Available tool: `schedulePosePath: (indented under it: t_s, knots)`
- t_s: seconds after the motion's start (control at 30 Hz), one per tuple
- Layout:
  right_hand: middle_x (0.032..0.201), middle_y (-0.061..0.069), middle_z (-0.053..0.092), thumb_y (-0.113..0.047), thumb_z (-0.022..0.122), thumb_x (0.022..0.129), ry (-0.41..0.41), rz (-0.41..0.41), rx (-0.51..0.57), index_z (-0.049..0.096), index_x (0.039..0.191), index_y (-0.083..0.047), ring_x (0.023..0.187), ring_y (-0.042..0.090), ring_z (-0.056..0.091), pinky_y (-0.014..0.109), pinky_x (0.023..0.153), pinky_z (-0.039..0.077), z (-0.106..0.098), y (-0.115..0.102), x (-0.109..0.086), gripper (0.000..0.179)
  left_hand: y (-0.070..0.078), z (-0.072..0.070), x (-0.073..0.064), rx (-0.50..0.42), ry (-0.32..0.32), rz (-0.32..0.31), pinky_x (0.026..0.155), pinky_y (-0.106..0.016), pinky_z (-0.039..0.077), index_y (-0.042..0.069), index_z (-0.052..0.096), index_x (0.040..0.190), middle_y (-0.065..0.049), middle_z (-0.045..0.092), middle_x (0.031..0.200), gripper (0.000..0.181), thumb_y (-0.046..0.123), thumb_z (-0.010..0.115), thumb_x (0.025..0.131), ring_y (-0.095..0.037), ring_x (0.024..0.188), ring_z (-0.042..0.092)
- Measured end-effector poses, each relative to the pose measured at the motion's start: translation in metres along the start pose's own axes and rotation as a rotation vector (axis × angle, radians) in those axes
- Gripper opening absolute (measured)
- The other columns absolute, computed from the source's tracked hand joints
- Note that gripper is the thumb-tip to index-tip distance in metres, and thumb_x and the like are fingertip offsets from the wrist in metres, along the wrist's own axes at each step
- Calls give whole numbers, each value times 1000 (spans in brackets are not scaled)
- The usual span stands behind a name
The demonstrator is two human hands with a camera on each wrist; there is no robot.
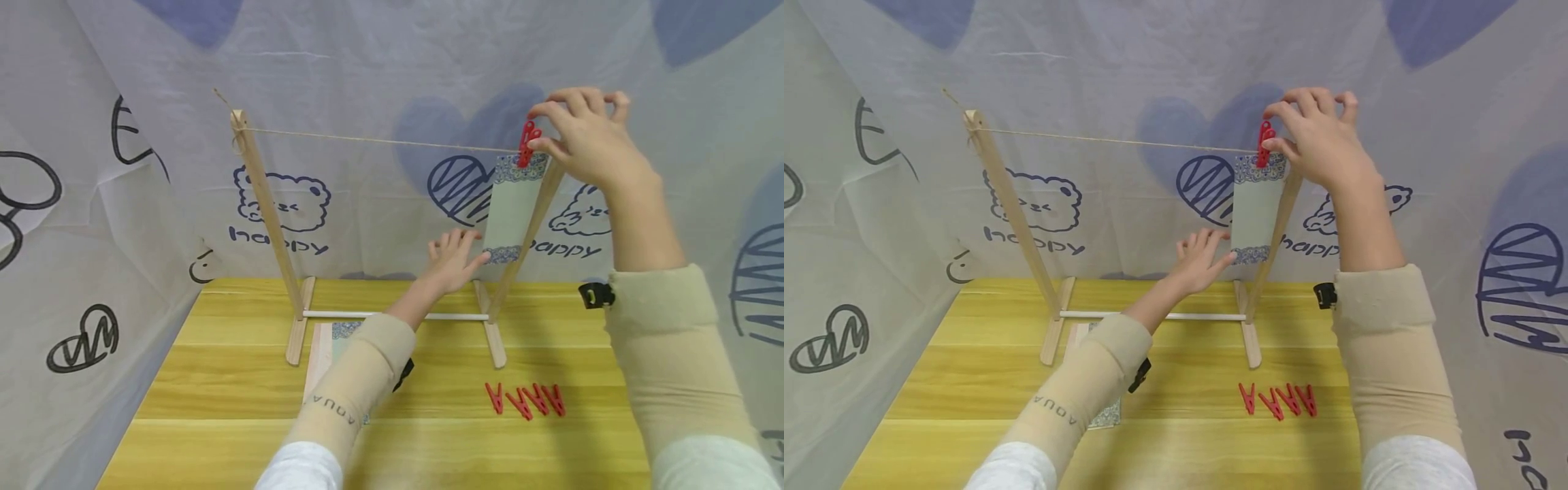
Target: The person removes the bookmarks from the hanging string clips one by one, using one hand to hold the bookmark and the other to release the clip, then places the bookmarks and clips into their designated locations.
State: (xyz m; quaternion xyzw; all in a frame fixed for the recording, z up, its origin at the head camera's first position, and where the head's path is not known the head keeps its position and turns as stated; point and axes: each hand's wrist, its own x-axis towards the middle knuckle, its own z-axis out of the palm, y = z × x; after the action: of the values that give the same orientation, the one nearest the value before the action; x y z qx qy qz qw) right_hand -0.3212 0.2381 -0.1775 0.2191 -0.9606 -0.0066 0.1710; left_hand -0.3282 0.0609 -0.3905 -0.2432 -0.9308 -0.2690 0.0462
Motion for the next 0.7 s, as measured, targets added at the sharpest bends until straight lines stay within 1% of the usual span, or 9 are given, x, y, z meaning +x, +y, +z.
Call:
schedulePosePath:
  t_s: [0.1,0.33,0.47,0.57,0.7]
  knots:
    - [144,18,24,-39,37,97,-9,-6,6,35,137,-15,134,37,10,56,100,-4,0,-1,1,47,1,2,1,11,2,-13,98,-44,18,20,33,136,-5,35,131,49,49,30,96,-22,117,32]
    - [145,18,21,-39,31,98,-35,0,13,32,139,-14,135,37,8,56,101,-7,1,-3,4,48,1,3,3,-18,0,-45,98,-44,17,21,33,135,-4,33,133,49,49,30,96,-22,119,29]
    - [145,19,21,-38,29,98,-41,10,16,34,138,-13,135,37,7,56,101,-7,2,-4,4,48,1,4,4,-20,-10,-53,97,-44,17,22,32,135,-4,33,132,50,52,28,96,-22,117,29]
    - [145,19,21,-39,29,98,-35,20,22,35,137,-12,135,37,7,56,101,-7,4,-4,4,47,2,4,4,-14,-9,-53,96,-44,16,19,32,135,-5,34,130,51,51,27,96,-22,115,29]
    - [146,19,20,-38,30,98,-29,29,31,35,136,-12,135,36,6,55,101,-7,6,-3,4,46,3,5,4,15,16,-50,96,-44,17,16,35,131,-6,36,129,48,48,25,97,-22,115,30]
